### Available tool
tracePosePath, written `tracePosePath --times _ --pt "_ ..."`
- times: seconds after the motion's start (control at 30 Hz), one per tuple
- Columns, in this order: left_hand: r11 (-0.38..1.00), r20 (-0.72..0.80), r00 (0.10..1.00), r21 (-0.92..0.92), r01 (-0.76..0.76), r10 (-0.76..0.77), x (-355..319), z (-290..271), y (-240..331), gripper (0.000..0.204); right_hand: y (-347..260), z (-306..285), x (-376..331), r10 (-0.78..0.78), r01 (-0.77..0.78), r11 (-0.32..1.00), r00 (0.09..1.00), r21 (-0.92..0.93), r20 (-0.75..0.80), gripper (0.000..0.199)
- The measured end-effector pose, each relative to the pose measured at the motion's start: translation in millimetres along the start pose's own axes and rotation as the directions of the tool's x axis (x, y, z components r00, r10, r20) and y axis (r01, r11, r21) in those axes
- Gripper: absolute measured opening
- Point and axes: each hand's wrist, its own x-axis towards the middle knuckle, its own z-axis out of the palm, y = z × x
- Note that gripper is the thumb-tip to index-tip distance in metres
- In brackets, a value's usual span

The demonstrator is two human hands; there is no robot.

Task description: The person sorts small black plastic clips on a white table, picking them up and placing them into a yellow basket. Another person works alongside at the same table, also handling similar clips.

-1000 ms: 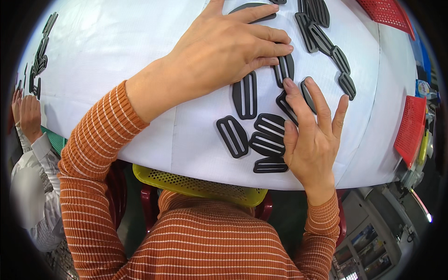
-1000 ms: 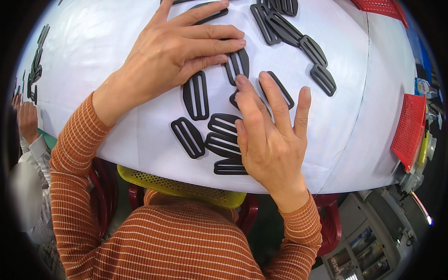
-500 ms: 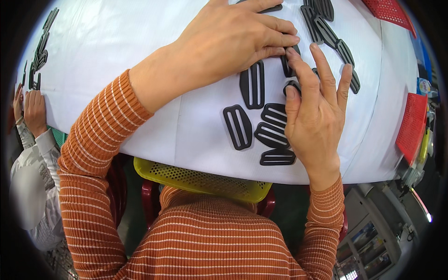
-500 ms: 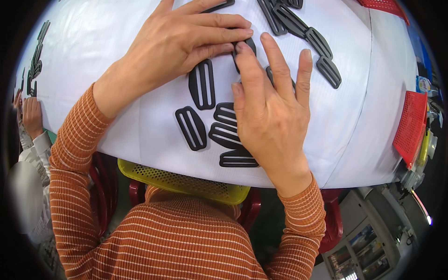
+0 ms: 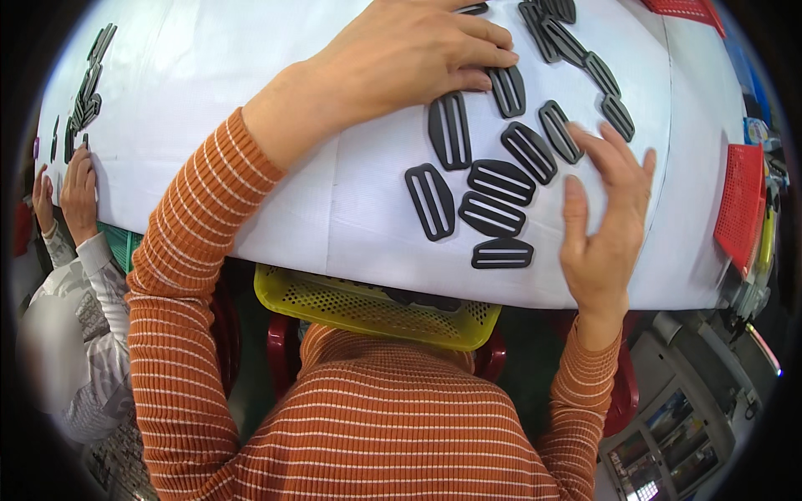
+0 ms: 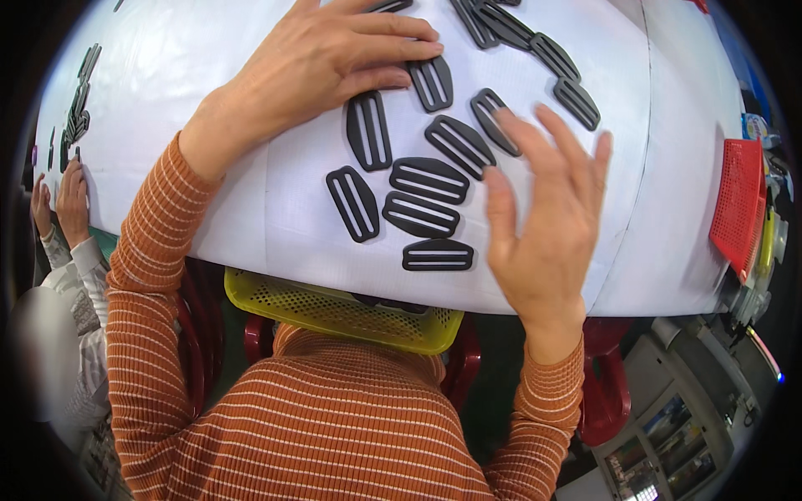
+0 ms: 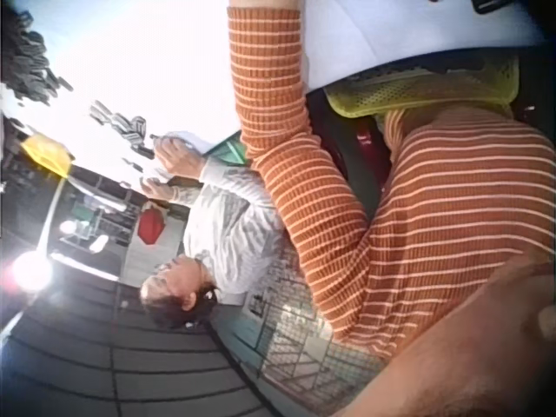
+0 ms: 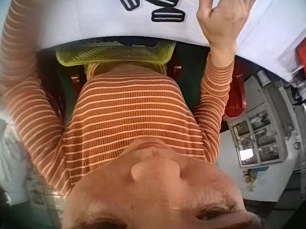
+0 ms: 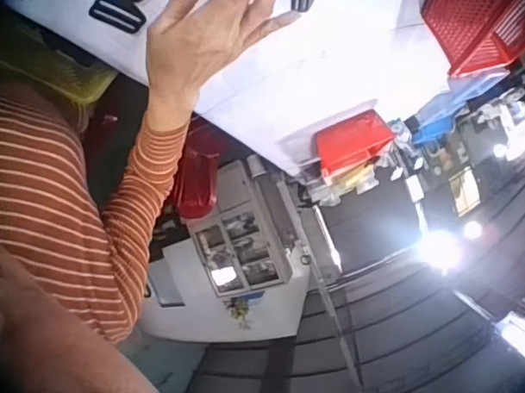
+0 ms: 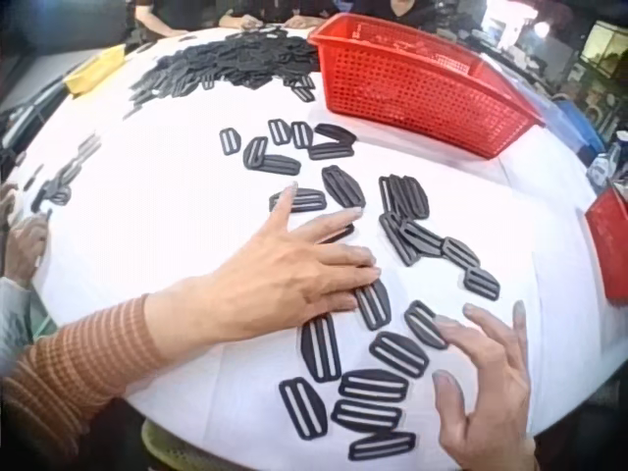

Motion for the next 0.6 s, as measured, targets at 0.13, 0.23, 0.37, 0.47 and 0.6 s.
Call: tracePosePath --times 0.13,0.23,0.37,0.47,0.6 --pt "0.994 -0.004 0.995 0.04 -0.101 0.101 11 -8 -1 0.02 5 -7 -31 0.157 -0.152 0.987 0.968 0.045 -0.193 0.026" --pt "1.0 -0.052 0.999 0.009 -0.014 0.015 16 -8 6 0.012 -7 -4 -55 0.239 -0.215 0.965 0.957 0.152 -0.162 0.023" --pt "0.969 -0.136 0.967 -0.148 0.197 -0.217 11 -18 12 0.015 -33 1 -67 0.27 -0.233 0.946 0.952 0.227 -0.145 0.019" --pt "0.922 -0.223 0.908 -0.239 0.303 -0.356 6 -30 15 0.016 -38 1 -77 0.187 -0.173 0.976 0.977 0.136 -0.101 0.025" --pt "0.813 -0.182 0.824 -0.376 0.445 -0.536 -18 -51 40 0.016 -45 1 -93 0.149 -0.15 0.987 0.989 0.053 0.014 0.028"
